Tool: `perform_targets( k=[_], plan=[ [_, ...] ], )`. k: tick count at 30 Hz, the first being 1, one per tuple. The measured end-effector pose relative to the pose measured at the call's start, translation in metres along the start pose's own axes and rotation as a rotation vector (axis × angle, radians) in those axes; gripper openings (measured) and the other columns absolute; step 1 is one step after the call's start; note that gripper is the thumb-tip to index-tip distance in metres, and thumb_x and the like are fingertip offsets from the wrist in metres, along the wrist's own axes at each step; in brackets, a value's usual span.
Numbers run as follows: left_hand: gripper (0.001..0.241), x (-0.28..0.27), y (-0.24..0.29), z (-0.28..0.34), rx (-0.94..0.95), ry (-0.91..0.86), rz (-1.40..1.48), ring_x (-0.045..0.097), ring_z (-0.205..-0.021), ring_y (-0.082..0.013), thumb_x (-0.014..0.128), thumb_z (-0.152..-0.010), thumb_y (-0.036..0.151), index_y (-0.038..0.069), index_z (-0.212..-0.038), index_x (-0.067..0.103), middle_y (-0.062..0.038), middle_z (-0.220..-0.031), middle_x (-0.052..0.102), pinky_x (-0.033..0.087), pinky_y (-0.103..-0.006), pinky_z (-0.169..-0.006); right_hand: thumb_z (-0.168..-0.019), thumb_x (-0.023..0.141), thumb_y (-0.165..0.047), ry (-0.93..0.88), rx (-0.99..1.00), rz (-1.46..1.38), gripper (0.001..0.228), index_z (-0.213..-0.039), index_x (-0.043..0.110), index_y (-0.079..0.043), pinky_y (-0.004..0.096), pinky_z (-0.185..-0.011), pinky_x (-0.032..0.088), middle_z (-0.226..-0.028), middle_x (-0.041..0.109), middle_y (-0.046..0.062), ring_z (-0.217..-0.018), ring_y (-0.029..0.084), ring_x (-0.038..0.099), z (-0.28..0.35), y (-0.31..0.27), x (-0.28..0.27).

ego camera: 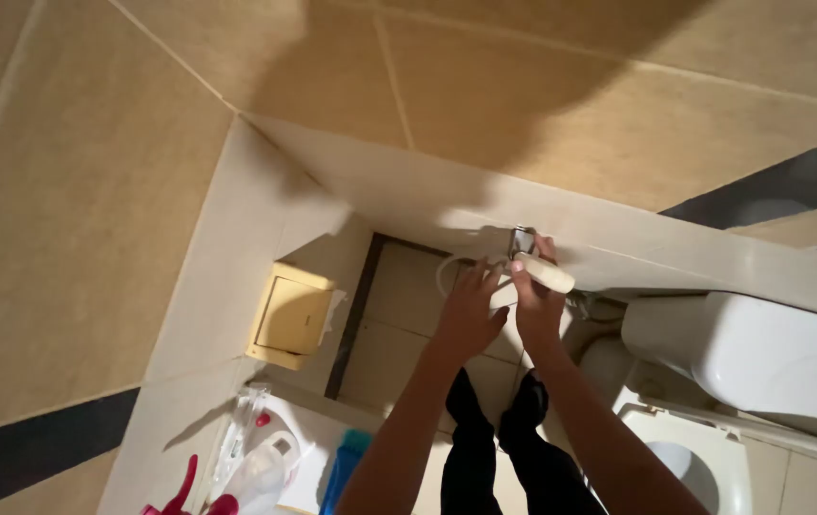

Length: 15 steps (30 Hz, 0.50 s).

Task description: The person flushes the toilet and then uses a blue scrub brush to clean the grout lines on the tiled floor. The person is kneeling on the floor while scrubbing the area near the toilet.

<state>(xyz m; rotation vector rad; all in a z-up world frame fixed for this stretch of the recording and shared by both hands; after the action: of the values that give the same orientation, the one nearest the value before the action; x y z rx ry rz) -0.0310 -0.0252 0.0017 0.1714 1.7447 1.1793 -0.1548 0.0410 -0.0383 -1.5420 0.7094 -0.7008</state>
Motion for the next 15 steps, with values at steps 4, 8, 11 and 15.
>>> perform_targets(
  k=[4,8,11,15],
  plan=[
    [0.079,-0.003,0.009,0.006,0.016,0.017,-0.001,0.041,-0.140,-0.0504,0.076,-0.084,0.015,0.005,-0.154,0.042,-0.030,-0.158,0.039,0.038,-0.0533,-0.115,-0.099,0.066,-0.009,0.035,0.006,-0.124,0.045,-0.140,0.054,0.005,0.037,-0.114,0.040,-0.159,0.045,0.016,-0.138,0.026,0.050,0.003,-0.019,-0.003],
    [0.070,-0.006,0.018,0.008,0.107,0.107,0.037,0.047,-0.139,-0.0455,0.074,-0.088,0.018,0.001,-0.150,0.046,-0.028,-0.152,0.049,0.038,-0.0521,-0.116,-0.106,0.062,-0.006,-0.041,-0.242,-0.037,0.025,-0.127,0.059,0.006,0.042,-0.126,0.037,-0.154,0.055,0.021,-0.151,0.032,0.047,0.015,-0.052,-0.014],
    [0.060,-0.014,0.033,0.012,0.139,0.136,0.115,0.054,-0.136,-0.0415,0.072,-0.093,0.019,0.000,-0.146,0.053,-0.024,-0.145,0.059,0.042,-0.0494,-0.115,-0.108,0.058,-0.009,-0.066,-0.245,-0.097,0.025,-0.127,0.058,0.006,0.043,-0.126,0.037,-0.151,0.056,0.021,-0.151,0.034,0.047,0.025,-0.074,-0.027],
    [0.048,-0.029,0.066,0.015,0.118,0.044,0.323,0.064,-0.126,-0.0380,0.070,-0.093,0.019,0.004,-0.137,0.062,-0.020,-0.136,0.066,0.053,-0.0428,-0.106,-0.107,0.055,-0.018,-0.049,-0.134,-0.181,0.032,-0.129,0.058,0.004,0.042,-0.120,0.038,-0.155,0.052,0.022,-0.144,0.032,0.048,0.035,-0.116,-0.042]
  ],
)
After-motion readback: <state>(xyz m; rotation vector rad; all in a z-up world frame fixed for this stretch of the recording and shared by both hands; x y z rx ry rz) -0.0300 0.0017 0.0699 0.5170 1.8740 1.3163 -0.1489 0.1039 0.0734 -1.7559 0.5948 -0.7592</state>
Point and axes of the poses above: each hand's wrist, its own z-axis away from the middle knuckle, its own x-axis out of the palm, y = z × x, the point moved 4 cm from there along -z, towards the middle knuckle
